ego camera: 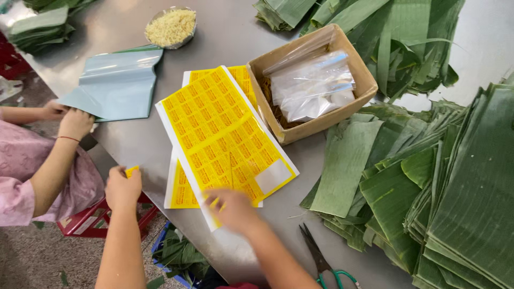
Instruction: The person peels yellow labels from a large sheet and applies them to small individual pieces of plastic or cardboard while working at a table with banana leaves.
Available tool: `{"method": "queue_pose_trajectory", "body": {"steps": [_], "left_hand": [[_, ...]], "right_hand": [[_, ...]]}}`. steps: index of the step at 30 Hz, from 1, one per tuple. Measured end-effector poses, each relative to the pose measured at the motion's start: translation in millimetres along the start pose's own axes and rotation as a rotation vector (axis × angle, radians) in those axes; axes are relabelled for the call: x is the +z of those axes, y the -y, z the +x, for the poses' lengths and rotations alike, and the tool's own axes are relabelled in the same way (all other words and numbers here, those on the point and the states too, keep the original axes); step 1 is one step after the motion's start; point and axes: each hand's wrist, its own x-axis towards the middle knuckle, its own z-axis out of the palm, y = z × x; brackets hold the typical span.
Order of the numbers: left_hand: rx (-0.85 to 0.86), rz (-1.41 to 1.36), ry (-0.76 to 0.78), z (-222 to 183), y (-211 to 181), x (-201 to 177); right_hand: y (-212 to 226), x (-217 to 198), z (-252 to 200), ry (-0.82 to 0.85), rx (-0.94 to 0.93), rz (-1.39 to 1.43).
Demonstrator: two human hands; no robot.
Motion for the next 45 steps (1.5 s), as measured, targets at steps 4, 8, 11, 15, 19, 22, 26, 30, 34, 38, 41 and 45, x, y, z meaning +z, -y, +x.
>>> {"method": "queue_pose_trajectory", "body": {"steps": [4,8,11,15,19,22,26,30,34,38,41,45], "left_hand": [[0.309,-0.223,0.158,-69,-87,6],[0.418,0.056,0.433,-147,-145,25],[0.365,0.038,0.499,-148,-164,25],[0.297,-0.018,0.631,-137,-160,24],[0.343,-0.204,0.534,-133,-157,29],[0.539,-0.260,0.469,-145,-140,19],[0.643,-0.060,0.509,-176,-126,-2],[0.547,-0.064,0.499,-192,-120,0],[0.516,-0.193,0.396,-187,-105,15],[0.504,-0.112,0.364,-181,-101,24],[0.550,-0.147,0.302,-176,-102,28],[0.289,-0.332,0.291,-108,-124,27]], "right_hand": [[-16,-80,3,-0.675,0.084,-0.040],[-32,-123,-10,-0.844,-0.046,-0.649],[-30,-124,2,-0.698,0.316,-0.391],[-15,-101,8,-0.636,0.283,-0.446],[-4,-80,9,-0.908,-0.259,-0.874],[-15,-58,9,-0.657,-0.284,-0.550],[-43,-48,20,-0.325,-0.150,-0.415],[-56,-50,24,-0.264,-0.116,-0.405],[-51,-48,17,-0.217,-0.139,-0.486],[-39,-49,19,-0.135,-0.095,-0.565],[-33,-45,10,-0.078,-0.059,-0.640],[-21,-43,17,-0.017,0.000,-0.728]]}}
